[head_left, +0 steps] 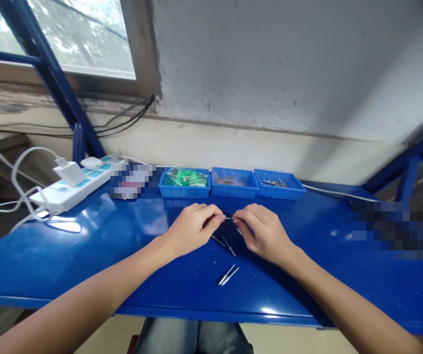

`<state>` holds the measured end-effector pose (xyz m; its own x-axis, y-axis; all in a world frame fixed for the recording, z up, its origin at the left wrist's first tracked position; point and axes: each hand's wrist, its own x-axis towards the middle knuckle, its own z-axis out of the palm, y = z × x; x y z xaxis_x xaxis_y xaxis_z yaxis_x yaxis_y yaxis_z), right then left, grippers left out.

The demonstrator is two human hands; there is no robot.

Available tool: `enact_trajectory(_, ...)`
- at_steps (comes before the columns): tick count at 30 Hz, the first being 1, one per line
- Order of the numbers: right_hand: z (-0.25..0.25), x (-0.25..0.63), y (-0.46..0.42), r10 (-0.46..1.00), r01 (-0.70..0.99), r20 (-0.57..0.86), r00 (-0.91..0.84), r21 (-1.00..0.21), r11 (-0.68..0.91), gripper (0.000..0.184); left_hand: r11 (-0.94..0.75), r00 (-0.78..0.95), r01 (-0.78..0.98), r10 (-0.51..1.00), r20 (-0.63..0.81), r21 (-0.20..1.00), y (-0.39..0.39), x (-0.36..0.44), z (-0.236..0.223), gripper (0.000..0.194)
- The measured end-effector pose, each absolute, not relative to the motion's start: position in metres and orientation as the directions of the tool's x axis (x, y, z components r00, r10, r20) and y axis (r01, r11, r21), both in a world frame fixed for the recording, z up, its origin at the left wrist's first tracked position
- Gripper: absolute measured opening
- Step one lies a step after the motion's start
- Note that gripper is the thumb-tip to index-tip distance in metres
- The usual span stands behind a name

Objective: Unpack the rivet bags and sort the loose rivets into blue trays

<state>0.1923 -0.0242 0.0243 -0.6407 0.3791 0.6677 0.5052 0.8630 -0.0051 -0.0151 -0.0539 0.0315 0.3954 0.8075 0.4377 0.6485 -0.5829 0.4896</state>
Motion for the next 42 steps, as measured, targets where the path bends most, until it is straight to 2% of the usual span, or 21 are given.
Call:
enact_trajectory(2,0.027,0.201,-0.019,0.303,0.463,0.758,-0.577,-0.002,0.886,0.009,-0.598,0.474,0.659,0.801,0.366,0.455,-0.053,-0.020,0.035,0.020)
enact_trajectory(4,0.033,0.214,-0.013,0.193,0.450,0.902,-0.387,0.002,0.893,0.014,-0.625,0.558,0.675,0.780,0.283,0.392,-0.051,-0.026,0.038,0.022)
enact_trajectory(7,0.042,0.242,0.000,0.103,0.638,0.994,-0.038,-0.056,0.768,0.032,-0.660,0.644,0.687,0.747,0.167,0.303,-0.048,-0.035,0.037,0.018)
enact_trajectory(9,0.044,0.265,0.015,0.208,0.822,0.978,0.024,-0.138,0.552,0.033,-0.665,0.666,0.690,0.738,0.109,0.287,-0.046,-0.038,0.035,0.012)
enact_trajectory(11,0.041,0.289,0.035,0.444,0.921,0.893,-0.069,-0.114,0.373,0.027,-0.660,0.670,0.693,0.738,0.082,0.289,-0.046,-0.037,0.032,0.005)
enact_trajectory(12,0.038,0.300,0.044,0.584,0.948,0.804,-0.110,-0.091,0.305,0.026,-0.657,0.667,0.697,0.741,0.078,0.289,-0.045,-0.036,0.030,0.006)
enact_trajectory(14,0.031,0.318,0.059,0.650,0.966,0.755,-0.088,-0.094,0.241,0.026,-0.648,0.658,0.706,0.750,0.076,0.286,-0.044,-0.033,0.028,0.009)
enact_trajectory(16,0.027,0.325,0.064,0.654,0.970,0.755,-0.046,-0.121,0.209,0.027,-0.638,0.642,0.716,0.761,0.091,0.285,-0.043,-0.030,0.027,0.010)
enact_trajectory(18,0.027,0.316,0.059,0.653,0.955,0.757,-0.021,-0.178,0.237,0.028,-0.625,0.616,0.721,0.776,0.137,0.299,-0.041,-0.028,0.026,0.012)
enact_trajectory(20,0.028,0.290,0.044,0.664,0.902,0.746,-0.050,-0.252,0.351,0.027,-0.621,0.591,0.708,0.782,0.201,0.335,-0.039,-0.026,0.024,0.014)
enact_trajectory(22,0.027,0.256,0.024,0.667,0.804,0.717,-0.203,-0.267,0.531,0.026,-0.623,0.569,0.684,0.781,0.258,0.379,-0.039,-0.025,0.022,0.015)
enact_trajectory(24,0.024,0.222,0.001,0.602,0.660,0.656,-0.456,-0.205,0.723,0.024,-0.616,0.538,0.672,0.788,0.301,0.412,-0.040,-0.023,0.020,0.015)
enact_trajectory(26,0.019,0.196,-0.017,0.529,0.554,0.567,-0.632,-0.147,0.819,0.022,-0.600,0.503,0.677,0.800,0.327,0.427,-0.041,-0.021,0.019,0.014)
enact_trajectory(29,0.012,0.180,-0.030,0.469,0.514,0.521,-0.713,-0.065,0.855,0.015,-0.593,0.494,0.682,0.805,0.329,0.428,-0.043,-0.018,0.019,0.012)
enact_trajectory(35,0.014,0.183,-0.028,0.453,0.552,0.567,-0.688,0.004,0.834,0.015,-0.600,0.489,0.673,0.800,0.348,0.432,-0.047,-0.014,0.023,0.022)
enact_trajectory(38,0.016,0.183,-0.028,0.463,0.564,0.580,-0.670,-0.008,0.826,0.018,-0.592,0.475,0.664,0.806,0.355,0.457,-0.049,-0.015,0.024,0.019)
enact_trajectory(42,0.015,0.182,-0.029,0.502,0.581,0.610,-0.613,-0.082,0.810,0.020,-0.573,0.430,0.645,0.819,0.379,0.506,-0.051,-0.016,0.025,0.012)
